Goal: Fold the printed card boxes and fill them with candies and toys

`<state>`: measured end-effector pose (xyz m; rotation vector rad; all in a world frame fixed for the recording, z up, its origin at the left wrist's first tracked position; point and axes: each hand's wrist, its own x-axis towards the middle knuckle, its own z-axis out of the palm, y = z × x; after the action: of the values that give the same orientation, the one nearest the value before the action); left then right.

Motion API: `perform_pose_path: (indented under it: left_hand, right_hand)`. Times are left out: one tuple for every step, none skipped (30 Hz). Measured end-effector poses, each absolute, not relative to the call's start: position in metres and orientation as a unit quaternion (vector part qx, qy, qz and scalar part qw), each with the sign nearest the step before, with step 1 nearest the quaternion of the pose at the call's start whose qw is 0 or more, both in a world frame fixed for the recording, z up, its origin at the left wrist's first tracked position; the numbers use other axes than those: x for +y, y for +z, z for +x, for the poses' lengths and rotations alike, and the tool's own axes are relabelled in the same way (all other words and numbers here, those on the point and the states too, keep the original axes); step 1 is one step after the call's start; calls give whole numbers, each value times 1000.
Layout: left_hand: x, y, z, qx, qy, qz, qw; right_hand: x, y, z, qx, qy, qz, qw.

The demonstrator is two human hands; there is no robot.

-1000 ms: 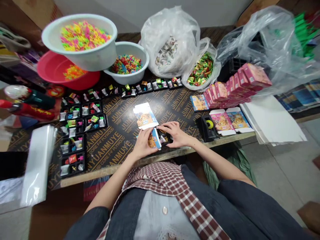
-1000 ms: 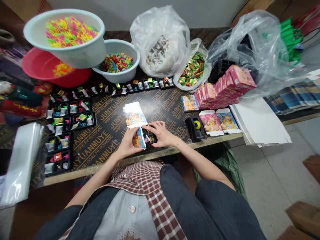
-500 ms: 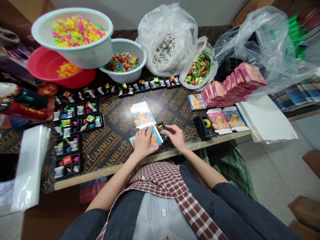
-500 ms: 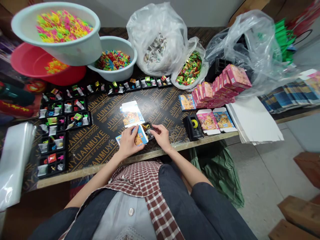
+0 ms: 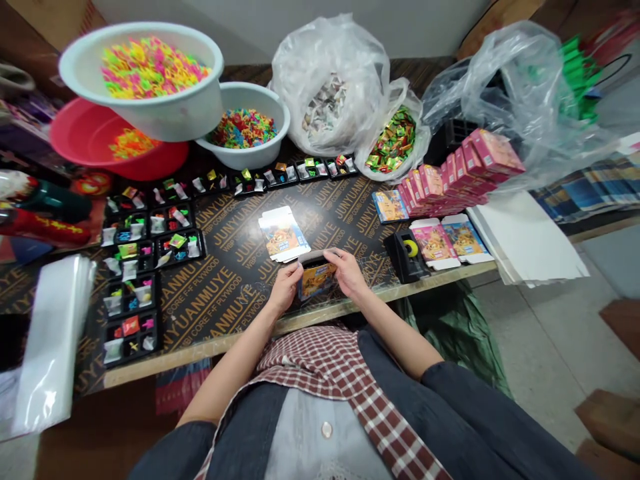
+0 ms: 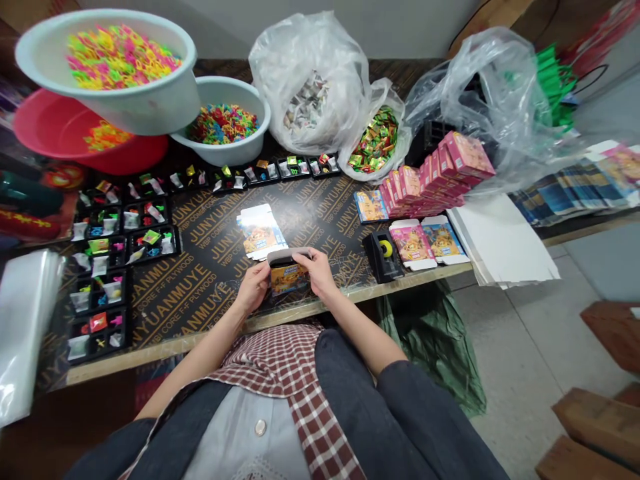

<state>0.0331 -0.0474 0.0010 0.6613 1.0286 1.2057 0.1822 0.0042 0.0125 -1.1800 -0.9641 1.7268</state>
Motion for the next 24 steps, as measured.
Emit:
perform_pose_path:
  left_hand:
    - [-49,0,35,463,541,258,653]
    - [-51,-1,35,471,546,231,654]
    - [-53,-2,36,478,548,207,655]
    - [-55,-4,35,486,548,186,655]
    - [-56,-5,34,495,547,168,654]
    - [-57,-7,34,505,549,155,648]
    - [-57,-9,33,515,552,147,639]
    - [-57,-10,32,525,557,144,628]
    - [-56,-11,32,533,563,147,614]
    - [-56,-12,32,538,570,158,600]
    - [-56,-13,33,543,578,177,583]
    - [-56,-12,33,545,586,202,565]
    - [-56,-11,34,546,591,234,546]
    - [-58,-9,34,545,594,268,527]
    - [-59,-7,34,543,593,305,510]
    - [-61,-4,33,540,588,343,496]
    - [-62,-1,31,536,578,380,484]
    - [-63,2,30,534,566,414,472]
    - [-63,5,27,537,553,441,460]
    - [-63,8,25,543,542,458,449]
    - [-62,9,23,552,534,462,444]
    - [-61,10,22,563,528,454,445]
    - [-59,10,21,573,525,437,453]
    - [-57,9,20,580,525,412,467]
  right_hand:
    - [3,13,182,-392,668,-480,412]
    - [2,12,181,-403,652,-490,416]
    - [0,11,181,-414,640,-496,417]
    - [-1,10,181,-423,634,-496,416]
    - [-3,9,181,-428,634,-493,414]
    - [-5,8,181,-425,642,-487,413]
    - [-6,6,183,-416,654,-480,411]
    - [-6,5,185,-403,668,-474,408]
    - [-7,4,187,-390,679,-471,406]
    - [-7,3,189,-377,687,-472,403]
    - [-6,2,191,-366,693,-475,400]
    - [-5,1,193,-356,699,-478,395]
    - [-4,0,194,-347,705,-479,391]
    - [-3,0,195,-340,710,-479,388]
    - [-2,-1,195,-336,716,-478,384]
    - [-1,-1,196,-334,720,-476,378]
    - [0,-1,197,-334,724,-475,371]
    - [1,0,197,-334,729,-475,363]
    - [1,1,199,-333,735,-472,355]
    - [2,3,200,-331,742,-468,348]
    - [2,5,201,-326,749,-462,345]
    - [1,7,203,-321,756,-456,343]
    - [0,8,204,-314,763,-449,343]
    - [-1,9,204,-304,769,-445,344]
